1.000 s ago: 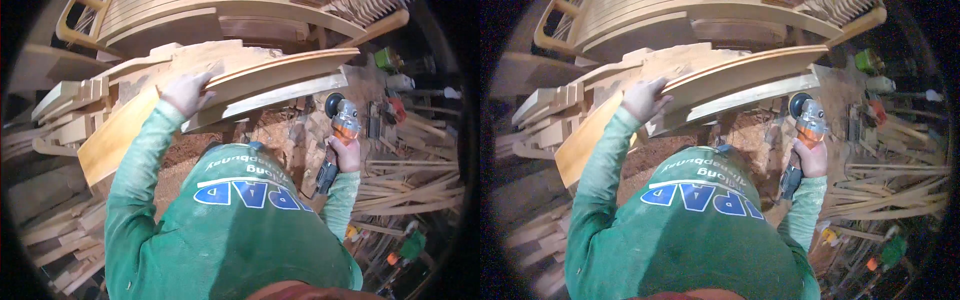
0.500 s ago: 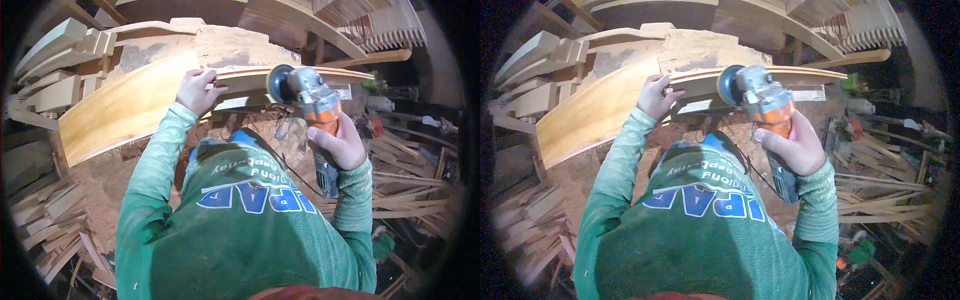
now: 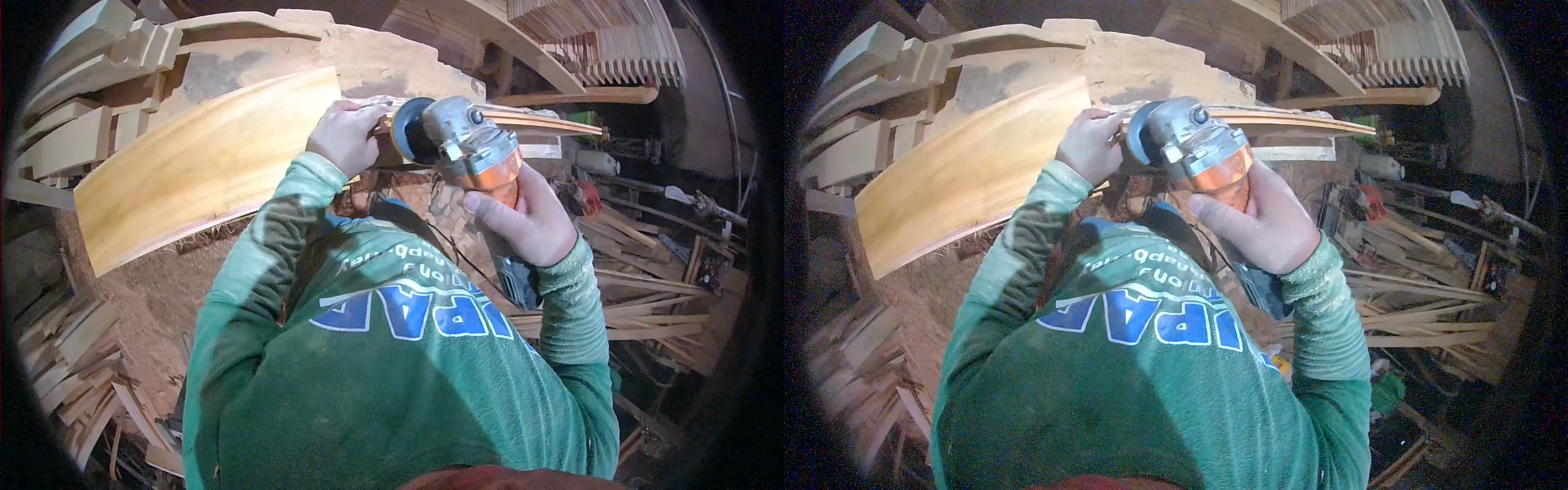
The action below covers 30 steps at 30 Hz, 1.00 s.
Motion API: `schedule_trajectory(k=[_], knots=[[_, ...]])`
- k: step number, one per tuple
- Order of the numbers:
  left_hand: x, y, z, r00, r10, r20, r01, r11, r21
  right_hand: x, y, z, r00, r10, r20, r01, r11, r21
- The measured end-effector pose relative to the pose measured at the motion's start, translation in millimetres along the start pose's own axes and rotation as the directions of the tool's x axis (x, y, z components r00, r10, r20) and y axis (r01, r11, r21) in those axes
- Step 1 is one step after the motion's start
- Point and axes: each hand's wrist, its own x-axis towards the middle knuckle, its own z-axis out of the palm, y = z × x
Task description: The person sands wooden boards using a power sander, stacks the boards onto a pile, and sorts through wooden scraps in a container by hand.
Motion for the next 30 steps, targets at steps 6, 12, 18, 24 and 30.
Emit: schedule_trajectory(k=[6, 12, 18, 24, 30], knots=[[2, 1, -6, 0.989, 0.136, -0.059, -0.142, 0.983, -0.119, 13, 9, 10, 0.987, -0.161, 0.019, 0.162, 0.964, -0.211], [2, -3, 7, 0.995, 0.043, -0.085, -0.043, 0.999, -0.003, 6, 16, -15, 0.989, -0.137, -0.055, 0.121, 0.965, -0.231], [6, -4, 10, 0.978, 0.101, -0.180, -0.103, 0.995, 0.003, -2, 24, -51, 0.989, -0.105, -0.107, 0.089, 0.986, -0.144], [6, 5, 1, 0.988, 0.092, -0.122, -0.095, 0.995, -0.018, -10, 28, -95, 0.987, 0.053, -0.149, -0.066, 0.994, -0.086], [5, 17, -1, 0.989, 0.008, -0.149, -0.017, 0.998, -0.055, -16, 40, -145, 0.969, 0.094, -0.229, -0.115, 0.990, -0.082]])
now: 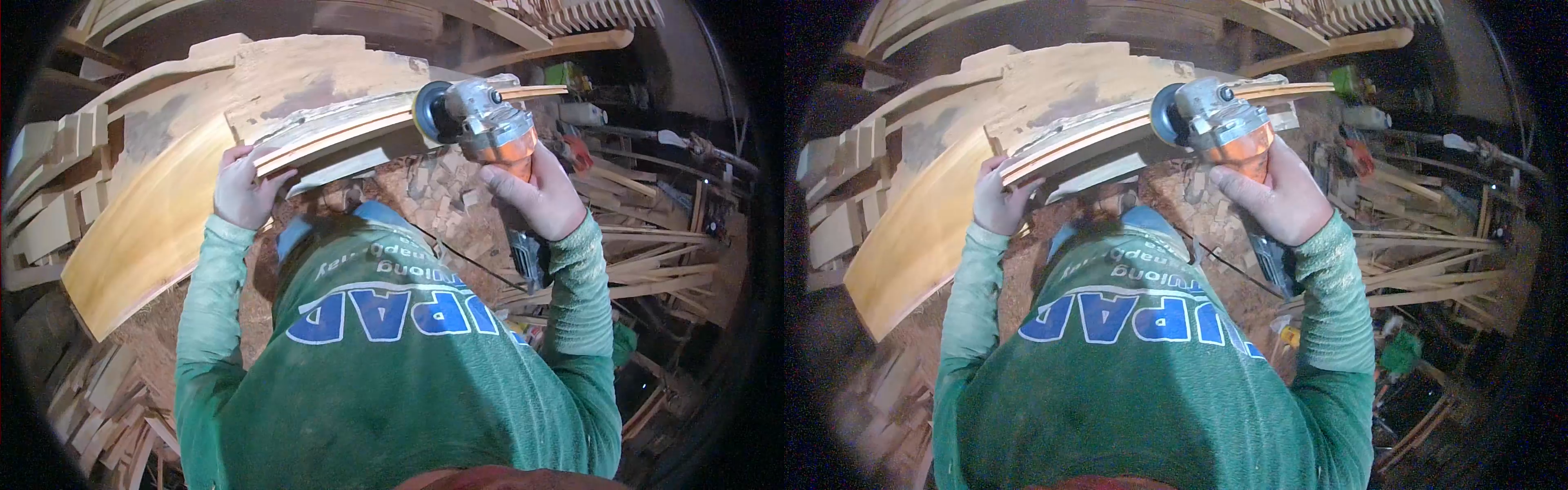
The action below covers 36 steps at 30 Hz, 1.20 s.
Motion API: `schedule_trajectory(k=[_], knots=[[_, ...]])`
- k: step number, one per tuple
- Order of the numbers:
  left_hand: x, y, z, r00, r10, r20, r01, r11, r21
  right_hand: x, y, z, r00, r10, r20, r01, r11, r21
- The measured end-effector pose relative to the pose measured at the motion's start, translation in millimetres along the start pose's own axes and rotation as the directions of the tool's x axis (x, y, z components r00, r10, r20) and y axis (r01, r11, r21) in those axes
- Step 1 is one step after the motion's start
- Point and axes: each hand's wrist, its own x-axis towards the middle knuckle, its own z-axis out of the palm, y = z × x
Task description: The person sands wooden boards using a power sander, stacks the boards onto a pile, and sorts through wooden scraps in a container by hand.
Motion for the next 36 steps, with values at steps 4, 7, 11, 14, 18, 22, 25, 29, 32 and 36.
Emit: schedule_trajectory(k=[4, 7, 11, 14, 18, 22, 25, 29, 32, 36], knots=[[-1, -4, 3, 1.000, -0.010, 0.000, 0.010, 1.000, -0.016, 8, 22, -37, 0.997, -0.046, -0.059, 0.046, 0.999, 0.012], [0, -4, 0, 0.998, -0.025, 0.052, 0.025, 1.000, -0.002, 12, 32, -71, 0.997, 0.024, -0.069, -0.023, 1.000, 0.013], [-6, -10, 4, 0.997, -0.070, 0.028, 0.072, 0.996, -0.058, 20, 56, -116, 0.994, 0.068, -0.086, -0.067, 0.998, 0.009], [-5, -7, 3, 0.993, -0.104, 0.050, 0.108, 0.990, -0.091, 28, 78, -152, 0.989, 0.009, -0.148, -0.017, 0.998, -0.053], [3, 2, -1, 0.994, -0.075, 0.082, 0.080, 0.995, -0.058, 37, 104, -197, 0.972, 0.096, -0.213, -0.091, 0.995, 0.035], [7, 10, -2, 0.996, -0.063, 0.062, 0.067, 0.996, -0.057, 47, 127, -252, 0.952, 0.150, -0.269, -0.166, 0.985, -0.039], [6, 6, -5, 0.994, -0.036, 0.107, 0.039, 0.999, -0.025, 50, 143, -270, 0.943, 0.218, -0.251, -0.197, 0.975, 0.106], [0, -1, -1, 0.999, -0.011, 0.042, 0.010, 0.999, 0.037, 40, 89, -195, 0.977, 0.122, -0.174, -0.126, 0.992, -0.011], [-1, -3, 1, 0.995, -0.091, 0.035, 0.091, 0.996, -0.004, 33, 66, -132, 0.996, 0.049, -0.068, -0.047, 0.998, 0.040], [0, 4, 1, 0.999, -0.036, -0.007, 0.036, 0.999, 0.023, 17, 22, -37, 0.995, -0.083, 0.047, 0.080, 0.995, 0.054]])
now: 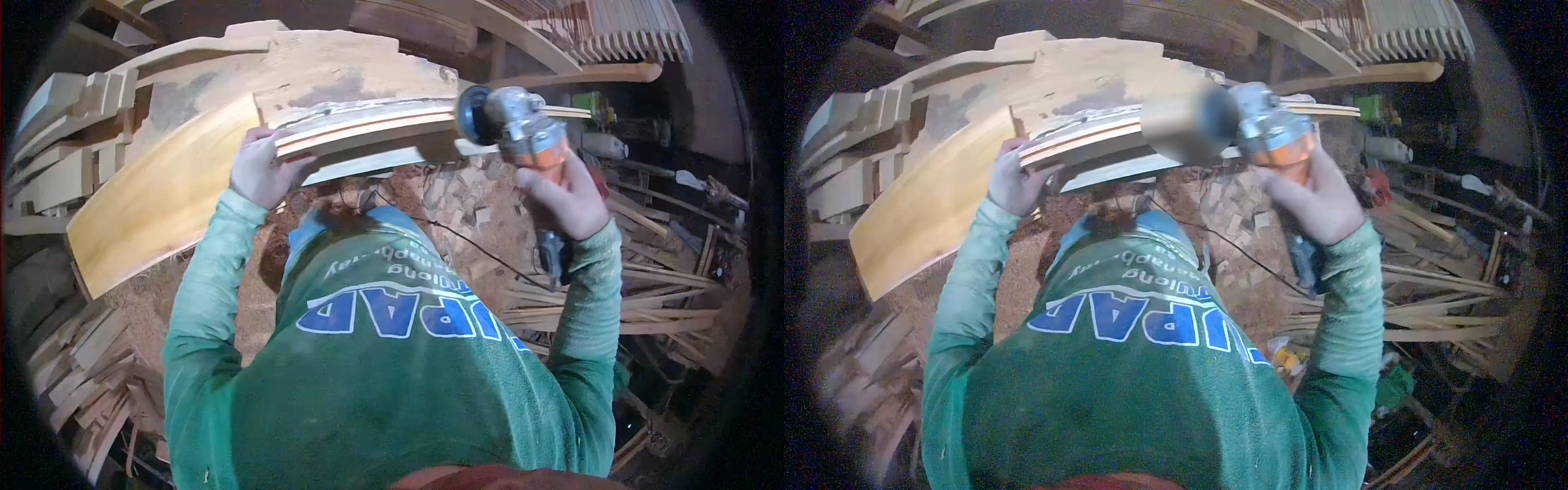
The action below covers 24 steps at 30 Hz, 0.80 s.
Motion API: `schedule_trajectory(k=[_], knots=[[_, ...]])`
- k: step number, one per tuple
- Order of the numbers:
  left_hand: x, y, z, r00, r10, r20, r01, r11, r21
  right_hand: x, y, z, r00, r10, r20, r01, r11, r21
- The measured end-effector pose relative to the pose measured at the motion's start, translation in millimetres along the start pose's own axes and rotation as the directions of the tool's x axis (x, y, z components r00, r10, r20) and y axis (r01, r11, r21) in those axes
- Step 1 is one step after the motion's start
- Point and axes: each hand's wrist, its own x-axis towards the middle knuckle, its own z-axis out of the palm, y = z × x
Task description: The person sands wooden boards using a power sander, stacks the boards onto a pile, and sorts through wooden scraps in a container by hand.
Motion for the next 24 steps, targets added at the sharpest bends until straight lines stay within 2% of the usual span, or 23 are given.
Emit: schedule_trajectory(k=[2, 4, 5, 7, 10, 11, 13, 14, 16, 17, 18, 19, 21, 24], knots=[[3, -7, 5, 0.998, 0.062, -0.013, -0.062, 0.998, 0.029, -3, -28, 38, 0.993, 0.022, 0.119, -0.021, 1.000, -0.010], [-3, -25, 8, 0.991, 0.135, -0.010, -0.134, 0.990, 0.048, -3, -51, 87, 0.986, -0.010, 0.165, 0.021, 0.998, -0.065], [-2, -24, 8, 0.992, 0.128, 0.009, -0.128, 0.990, 0.054, 0, -43, 100, 0.979, -0.120, 0.163, 0.131, 0.989, -0.061], [0, -21, 6, 0.992, 0.115, 0.051, -0.118, 0.991, 0.060, 5, -51, 123, 0.959, -0.174, 0.223, 0.212, 0.964, -0.161], [-2, -25, 7, 0.993, 0.105, 0.045, -0.103, 0.993, -0.054, 7, -63, 152, 0.944, -0.200, 0.263, 0.285, 0.894, -0.345], [1, -18, -3, 0.976, 0.182, 0.116, -0.176, 0.982, -0.065, 7, -64, 159, 0.942, -0.205, 0.266, 0.295, 0.886, -0.359], [1, -33, 3, 0.958, 0.236, 0.161, -0.230, 0.971, -0.057, 1, -82, 163, 0.962, -0.045, 0.271, 0.168, 0.876, -0.453], [3, -35, 4, 0.947, 0.262, 0.187, -0.256, 0.965, -0.056, 1, -83, 161, 0.968, -0.036, 0.249, 0.152, 0.873, -0.463], [2, -32, 7, 0.971, 0.187, 0.152, -0.183, 0.982, -0.037, 0, -82, 152, 0.977, -0.017, 0.214, 0.121, 0.868, -0.481], [1, -31, 9, 0.984, 0.142, 0.111, -0.142, 0.990, -0.008, -3, -65, 145, 0.974, -0.187, 0.126, 0.223, 0.885, -0.409], [0, -29, 12, 0.993, 0.095, 0.066, -0.097, 0.995, 0.021, -6, -52, 136, 0.977, -0.186, 0.109, 0.213, 0.908, -0.361], [2, -21, 9, 0.991, 0.134, 0.009, -0.135, 0.991, 0.027, -6, -42, 124, 0.978, -0.186, 0.094, 0.206, 0.927, -0.312], [1, -14, 3, 0.992, 0.126, -0.002, -0.126, 0.992, 0.003, -7, -29, 100, 0.978, -0.200, 0.058, 0.207, 0.960, -0.187], [2, -7, 1, 0.995, 0.100, 0.028, -0.100, 0.995, 0.018, -13, -19, 52, 0.998, 0.053, 0.040, -0.051, 0.997, -0.059]])
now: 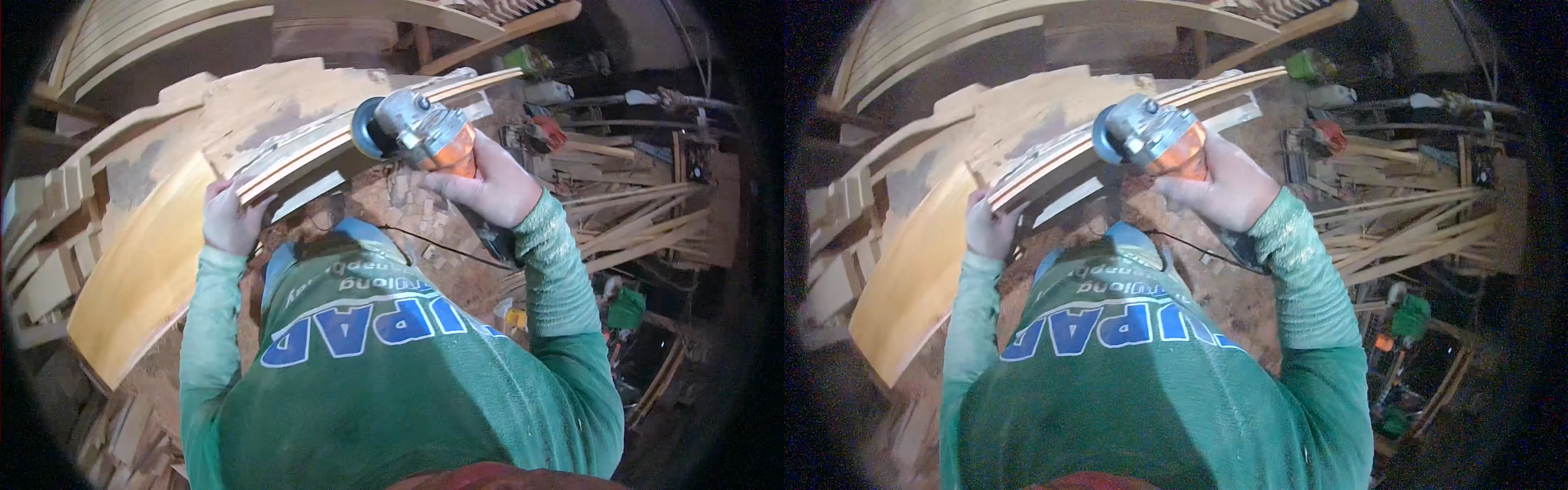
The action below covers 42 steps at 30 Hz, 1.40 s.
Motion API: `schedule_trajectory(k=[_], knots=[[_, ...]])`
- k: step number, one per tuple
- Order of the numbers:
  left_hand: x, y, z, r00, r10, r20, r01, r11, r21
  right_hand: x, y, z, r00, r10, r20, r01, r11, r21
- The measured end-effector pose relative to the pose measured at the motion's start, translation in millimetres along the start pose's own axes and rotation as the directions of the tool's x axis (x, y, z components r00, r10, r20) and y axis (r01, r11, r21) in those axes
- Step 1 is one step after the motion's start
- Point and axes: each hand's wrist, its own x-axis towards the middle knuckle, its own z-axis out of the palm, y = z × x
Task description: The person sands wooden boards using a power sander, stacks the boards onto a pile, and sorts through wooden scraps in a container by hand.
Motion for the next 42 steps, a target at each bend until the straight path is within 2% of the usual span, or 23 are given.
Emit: schedule_trajectory(k=[1, 4, 5, 9, 12, 13, 15, 18, 20, 21, 24, 25, 26, 27, 29, 30, 31, 32, 33, 34, 37, 39, 42], knots=[[0, 0, -1, 1.000, -0.018, 0.016, 0.017, 1.000, 0.021, 0, 6, -14, 0.997, -0.074, -0.031, 0.074, 0.997, -0.002], [1, 1, -2, 1.000, 0.022, -0.001, -0.022, 0.999, -0.032, -1, 25, -56, 0.990, -0.062, -0.126, 0.070, 0.996, 0.055], [1, 2, -2, 1.000, 0.011, 0.006, -0.011, 1.000, -0.027, 1, 35, -75, 0.989, 0.002, -0.145, -0.007, 1.000, -0.030], [3, 8, -3, 0.998, -0.055, 0.045, 0.055, 0.998, -0.018, 6, 59, -135, 0.976, 0.047, -0.215, -0.053, 0.998, -0.023], [-4, -1, -1, 0.993, -0.105, 0.050, 0.109, 0.991, -0.074, 10, 83, -178, 0.939, 0.139, -0.314, -0.161, 0.986, -0.044], [-4, 0, -1, 0.992, -0.113, 0.059, 0.118, 0.988, -0.098, 12, 95, -191, 0.930, 0.086, -0.357, -0.130, 0.986, -0.100], [-2, 3, -2, 0.989, -0.125, 0.082, 0.135, 0.982, -0.134, 15, 107, -219, 0.931, 0.119, -0.346, -0.158, 0.984, -0.086], [-3, 6, -3, 0.994, -0.105, 0.034, 0.105, 0.994, 0.010, 15, 129, -258, 0.914, 0.223, -0.337, -0.235, 0.972, 0.006], [-5, 4, -2, 0.994, -0.112, 0.010, 0.112, 0.993, -0.039, 16, 145, -272, 0.904, 0.246, -0.351, -0.249, 0.968, 0.036], [-7, 6, -3, 0.993, -0.121, 0.010, 0.121, 0.991, -0.054, 16, 161, -279, 0.885, 0.146, -0.442, -0.158, 0.987, 0.009], [2, 14, -12, 0.984, -0.170, 0.054, 0.172, 0.984, -0.045, 8, 217, -293, 0.781, 0.157, -0.605, -0.216, 0.976, -0.026], [12, 26, -18, 0.975, -0.207, 0.079, 0.213, 0.975, -0.070, -3, 219, -278, 0.755, 0.108, -0.647, -0.101, 0.994, 0.048], [19, 38, -26, 0.962, -0.250, 0.109, 0.260, 0.961, -0.091, -8, 263, -282, 0.722, 0.171, -0.671, -0.176, 0.983, 0.061], [33, 49, -31, 0.944, -0.310, 0.113, 0.320, 0.943, -0.091, -15, 271, -271, 0.713, 0.207, -0.670, -0.185, 0.977, 0.105], [86, 95, -33, 0.915, -0.326, 0.237, 0.301, 0.944, 0.138, -36, 282, -236, 0.707, 0.291, -0.645, -0.204, 0.956, 0.208], [108, 104, -20, 0.891, -0.330, 0.313, 0.271, 0.938, 0.219, -42, 288, -224, 0.706, 0.332, -0.625, -0.209, 0.942, 0.264], [134, 117, -5, 0.928, -0.121, 0.352, -0.004, 0.942, 0.336, -46, 302, -213, 0.701, 0.361, -0.616, -0.235, 0.931, 0.278], [157, 135, 19, 0.905, -0.182, 0.384, 0.018, 0.919, 0.393, -49, 324, -201, 0.693, 0.390, -0.607, -0.260, 0.920, 0.294], [178, 134, 48, 0.911, -0.125, 0.393, -0.040, 0.922, 0.385, -54, 340, -190, 0.683, 0.419, -0.599, -0.285, 0.907, 0.310], [201, 130, 80, 0.888, -0.152, 0.433, -0.019, 0.931, 0.365, -60, 346, -182, 0.687, 0.444, -0.575, -0.293, 0.894, 0.340], [255, 156, 146, 0.887, -0.330, 0.324, 0.045, 0.759, 0.650, -75, 369, -153, 0.701, 0.503, -0.506, -0.317, 0.855, 0.410], [261, 157, 158, 0.859, -0.352, 0.372, 0.038, 0.768, 0.639, -87, 394, -146, 0.702, 0.520, -0.486, -0.349, 0.846, 0.402], [249, 159, 176, 0.803, -0.334, 0.494, 0.005, 0.832, 0.555, -104, 389, -139, 0.633, 0.582, -0.511, -0.302, 0.793, 0.530]])
